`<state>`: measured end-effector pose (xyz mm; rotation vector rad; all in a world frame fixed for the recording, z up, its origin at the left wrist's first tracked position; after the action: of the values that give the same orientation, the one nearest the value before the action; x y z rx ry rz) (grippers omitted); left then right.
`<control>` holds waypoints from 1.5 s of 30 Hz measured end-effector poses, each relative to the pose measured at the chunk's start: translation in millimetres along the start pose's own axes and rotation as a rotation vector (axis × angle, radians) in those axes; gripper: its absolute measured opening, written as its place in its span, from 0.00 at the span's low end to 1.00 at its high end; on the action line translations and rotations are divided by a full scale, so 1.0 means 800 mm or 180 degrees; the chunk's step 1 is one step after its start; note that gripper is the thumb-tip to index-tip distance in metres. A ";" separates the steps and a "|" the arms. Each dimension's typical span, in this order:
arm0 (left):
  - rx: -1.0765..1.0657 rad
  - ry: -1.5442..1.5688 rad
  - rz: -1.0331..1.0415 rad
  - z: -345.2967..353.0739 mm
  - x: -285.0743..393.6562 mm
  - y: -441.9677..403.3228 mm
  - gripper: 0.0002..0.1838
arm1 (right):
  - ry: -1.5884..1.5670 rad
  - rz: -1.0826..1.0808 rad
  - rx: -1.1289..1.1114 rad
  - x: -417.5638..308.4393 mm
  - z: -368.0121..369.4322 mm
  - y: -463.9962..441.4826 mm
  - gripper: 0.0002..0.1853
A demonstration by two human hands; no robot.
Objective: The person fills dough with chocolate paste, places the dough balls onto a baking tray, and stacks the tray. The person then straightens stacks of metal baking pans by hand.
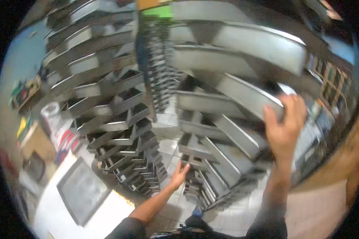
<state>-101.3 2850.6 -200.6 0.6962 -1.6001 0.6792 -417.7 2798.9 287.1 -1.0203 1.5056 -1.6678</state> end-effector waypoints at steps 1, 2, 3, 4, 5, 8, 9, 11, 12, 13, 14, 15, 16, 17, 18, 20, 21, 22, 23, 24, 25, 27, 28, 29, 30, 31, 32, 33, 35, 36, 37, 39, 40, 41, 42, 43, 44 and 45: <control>0.0072 -0.0192 -0.0127 -0.009 0.067 0.031 0.45 | -0.0156 0.0110 -0.0093 0.005 0.004 -0.001 0.17; -0.0022 0.0075 -0.0406 -0.008 0.057 0.027 0.44 | -0.0201 0.0112 -0.0189 0.010 0.007 -0.001 0.17; -0.0158 0.0353 -0.0681 -0.005 0.036 0.029 0.43 | -0.0143 0.0087 -0.0223 0.013 0.008 0.002 0.18; -0.0086 0.0472 -0.0707 -0.011 0.011 0.025 0.43 | -0.0165 0.0209 -0.0245 0.020 0.011 0.017 0.19; 0.0022 -0.0013 -0.0248 -0.021 0.000 0.016 0.43 | -0.0242 0.0277 -0.0239 0.025 0.010 0.022 0.20; 0.0261 0.0138 0.0123 -0.015 -0.041 0.004 0.43 | -0.0444 0.0369 -0.0364 0.015 0.021 0.017 0.18; 0.0311 0.0725 0.0080 -0.010 -0.055 -0.005 0.43 | -0.0386 0.0515 -0.0309 0.016 0.022 0.016 0.17; -0.0174 0.1295 -0.0484 0.030 -0.086 -0.007 0.41 | -0.0242 0.0500 -0.0414 0.021 0.011 0.018 0.16; 0.0118 0.0917 -0.0148 0.029 -0.077 -0.006 0.41 | -0.0247 0.0428 -0.0517 0.032 0.011 0.022 0.14; 0.0465 0.0471 0.0219 0.016 -0.064 -0.014 0.41 | -0.0292 0.0402 -0.0555 0.037 0.017 0.023 0.12; 0.0632 0.0216 0.0187 0.007 -0.042 -0.004 0.41 | -0.0433 0.0455 -0.0608 0.036 0.023 0.025 0.11; 0.0648 0.0280 0.0135 0.009 -0.045 -0.004 0.41 | -0.0574 0.0510 -0.0661 0.035 0.028 0.027 0.11; 0.0778 0.0152 0.0135 0.008 -0.048 -0.004 0.40 | -0.0737 0.0752 -0.0632 0.043 0.028 0.029 0.10; 0.0878 0.0000 0.0134 0.006 -0.049 -0.005 0.40 | -0.0872 0.1023 -0.0600 0.054 0.029 0.034 0.10; 0.0869 0.0086 0.0122 0.003 -0.041 -0.006 0.40 | -0.0532 0.0602 -0.0669 0.045 0.030 0.034 0.13; 0.0873 0.0238 0.0150 0.001 -0.034 -0.006 0.39 | -0.0461 0.0768 -0.0687 0.041 0.029 0.035 0.14; 0.0887 0.0305 0.0202 0.003 -0.036 -0.008 0.39 | -0.0466 0.0927 -0.0639 0.040 0.031 0.038 0.15; 0.0828 0.0268 0.0194 0.008 -0.043 -0.013 0.39 | -0.0421 0.1219 -0.0542 0.037 0.032 0.041 0.13; 0.0886 0.0295 0.0268 0.011 -0.048 -0.018 0.39 | -0.0367 0.1263 -0.0540 0.040 0.033 0.044 0.13; 0.0954 0.0329 0.0355 0.012 -0.053 -0.023 0.38 | -0.0469 0.1448 -0.0484 0.047 0.034 0.054 0.14; 0.0903 0.0303 0.0359 0.017 -0.054 -0.030 0.38 | -0.0571 0.1631 -0.0429 0.055 0.037 0.064 0.14; 0.0942 0.0324 0.0313 0.023 -0.054 -0.042 0.38 | -0.0561 0.1611 -0.0400 0.066 0.041 0.069 0.13; 0.0859 0.0310 0.0357 0.031 -0.064 -0.053 0.37 | -0.0353 0.1418 -0.0549 0.064 0.044 0.068 0.14; 0.0757 0.0279 0.0381 0.042 -0.071 -0.062 0.37 | -0.0134 0.1236 -0.0693 0.062 0.047 0.068 0.14; 0.0847 0.0288 0.0400 0.046 -0.074 -0.071 0.37 | 0.0001 0.1240 -0.0740 0.062 0.053 0.066 0.14; 0.0945 0.0305 0.0423 0.047 -0.070 -0.079 0.36 | 0.0131 0.1238 -0.0783 0.064 0.061 0.062 0.14; 0.0857 0.0292 0.0034 0.048 -0.064 -0.081 0.38 | 0.0223 0.0902 -0.0755 0.064 0.070 0.056 0.15; 0.0773 0.0263 0.0066 0.057 -0.064 -0.092 0.38 | 0.0316 0.0567 -0.0739 0.065 0.077 0.053 0.15; 0.0703 0.0772 0.0086 0.074 -0.085 -0.127 0.39 | 0.0291 0.0473 -0.0681 0.077 0.091 0.047 0.15; 0.0802 0.0900 0.0283 0.077 -0.084 -0.142 0.40 | 0.0259 0.0505 -0.0698 0.081 0.101 0.044 0.16; 0.0704 0.0859 0.0311 0.080 -0.083 -0.155 0.40 | 0.0237 0.0528 -0.0705 0.086 0.108 0.041 0.17; 0.0555 0.0677 0.0231 0.091 -0.079 -0.175 0.37 | 0.0322 0.0543 -0.0631 0.105 0.121 0.046 0.21; 0.0473 0.0856 -0.0020 0.093 -0.052 -0.167 0.36 | 0.0313 0.0459 -0.0554 0.114 0.127 0.046 0.23; 0.0406 0.1021 -0.0273 0.092 -0.026 -0.156 0.35 | 0.0291 0.0371 -0.0474 0.120 0.132 0.045 0.25; 0.0362 0.1122 -0.0308 0.099 -0.034 -0.165 0.40 | 0.0354 0.0536 -0.0694 0.132 0.142 0.046 0.25; 0.0630 0.0883 -0.0194 0.097 -0.039 -0.173 0.38 | 0.0393 0.0705 -0.0909 0.143 0.151 0.049 0.26; 0.0677 0.0853 -0.0033 0.094 -0.035 -0.176 0.35 | 0.0454 0.0741 -0.0866 0.150 0.155 0.050 0.26; 0.0732 0.0823 0.0133 0.090 -0.026 -0.175 0.32 | 0.0470 0.0772 -0.0864 0.156 0.162 0.053 0.26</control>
<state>-38.5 2706.4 -224.0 0.7112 -1.3142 0.9547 -364.4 2623.4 263.4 -0.8233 1.9105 -1.4202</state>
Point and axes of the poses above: each hand's wrist, its own y-axis away from the middle knuckle, its own z-axis out of the palm, x = y × z, the point moved 9 cm from there along -y, towards the middle knuckle, and after that the axes turned 7 degrees about x, right-handed, at the moved point
